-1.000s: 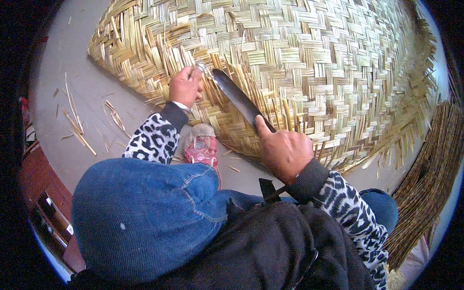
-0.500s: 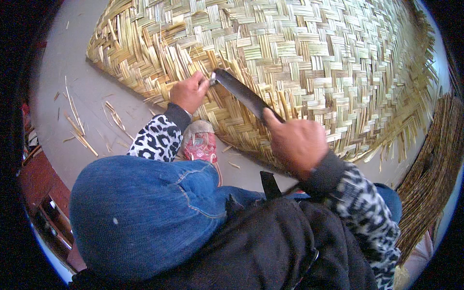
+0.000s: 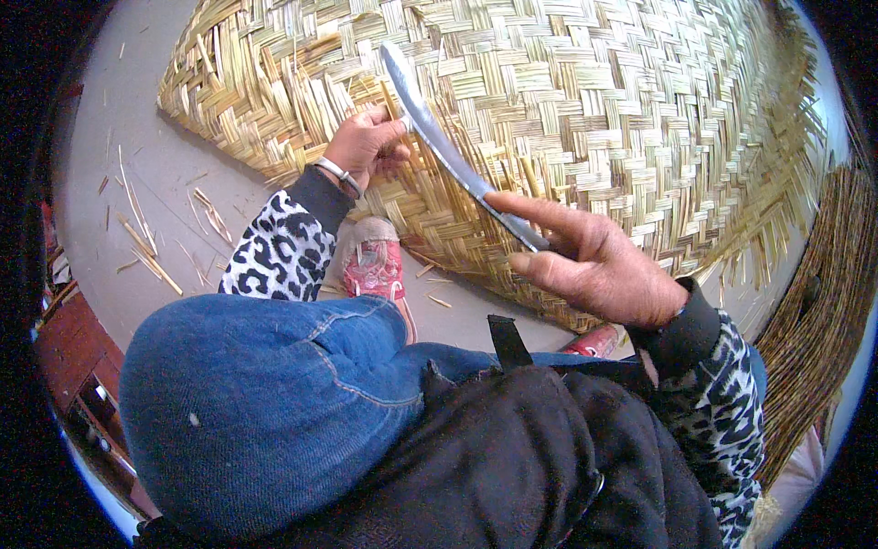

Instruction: The person uses a curved knife to trim the loose edges of a large woven mat. They repeatedly cut and pull away protruding strands along the perimeter, working methodically around the mat's edge.

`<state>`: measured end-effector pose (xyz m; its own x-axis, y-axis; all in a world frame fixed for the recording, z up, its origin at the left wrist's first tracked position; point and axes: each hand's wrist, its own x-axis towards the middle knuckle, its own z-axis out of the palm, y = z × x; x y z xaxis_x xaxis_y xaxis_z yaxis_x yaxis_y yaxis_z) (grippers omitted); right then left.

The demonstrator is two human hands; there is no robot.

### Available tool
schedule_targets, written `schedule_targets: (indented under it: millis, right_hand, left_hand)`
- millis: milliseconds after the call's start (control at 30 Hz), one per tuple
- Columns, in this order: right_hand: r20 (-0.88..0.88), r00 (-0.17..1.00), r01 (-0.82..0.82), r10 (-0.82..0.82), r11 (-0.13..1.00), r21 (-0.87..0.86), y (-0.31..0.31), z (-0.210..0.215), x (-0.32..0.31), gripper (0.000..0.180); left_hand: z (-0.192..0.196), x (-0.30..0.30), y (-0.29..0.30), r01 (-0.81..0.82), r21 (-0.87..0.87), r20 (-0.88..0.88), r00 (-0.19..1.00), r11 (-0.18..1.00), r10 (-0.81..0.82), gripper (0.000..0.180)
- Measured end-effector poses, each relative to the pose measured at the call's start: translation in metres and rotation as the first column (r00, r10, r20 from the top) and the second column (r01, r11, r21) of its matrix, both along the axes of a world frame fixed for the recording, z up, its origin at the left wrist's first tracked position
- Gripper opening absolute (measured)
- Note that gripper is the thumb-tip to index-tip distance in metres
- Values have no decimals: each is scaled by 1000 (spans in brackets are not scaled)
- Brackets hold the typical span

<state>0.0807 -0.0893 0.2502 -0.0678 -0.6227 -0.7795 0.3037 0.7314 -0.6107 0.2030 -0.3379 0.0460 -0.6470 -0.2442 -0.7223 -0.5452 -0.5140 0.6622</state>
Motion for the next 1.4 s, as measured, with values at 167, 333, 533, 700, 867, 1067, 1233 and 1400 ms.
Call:
schedule_targets:
  millis: [167,333,533,700,867,1067,1233,1400]
  right_hand:
    - [55,998,-29,23,993,117,1,-14,17,57]
    - [168,986,-4,-3,999,43,1,-24,21,59]
    - [-10,990,-138,140,984,111,2,-48,17,53]
    - [-351,824,-400,445,895,196,-4,-72,22,55]
    - [-474,707,-503,525,844,186,-15,-59,12,55]
    - [-630,507,-518,588,792,323,-15,-82,29,56]
    - [-670,405,-524,622,758,388,-7,-107,44,57]
    - [-760,386,-486,523,815,314,-31,-126,47,56]
  left_hand:
    - [-13,7,9,78,50,31,996,996,-80,21]
    - [-14,22,23,-33,4,28,999,999,33,16]
    - [-22,45,37,-201,-145,-64,979,969,194,19]
    - [-27,58,32,-203,26,-110,973,979,205,21]
    - [-23,58,27,-174,109,-135,973,979,188,17]
    - [-22,51,18,-91,111,-77,992,990,100,26]
    - [-18,38,16,-30,52,-49,998,998,33,28]
    - [-9,30,15,-45,80,7,999,996,45,23]
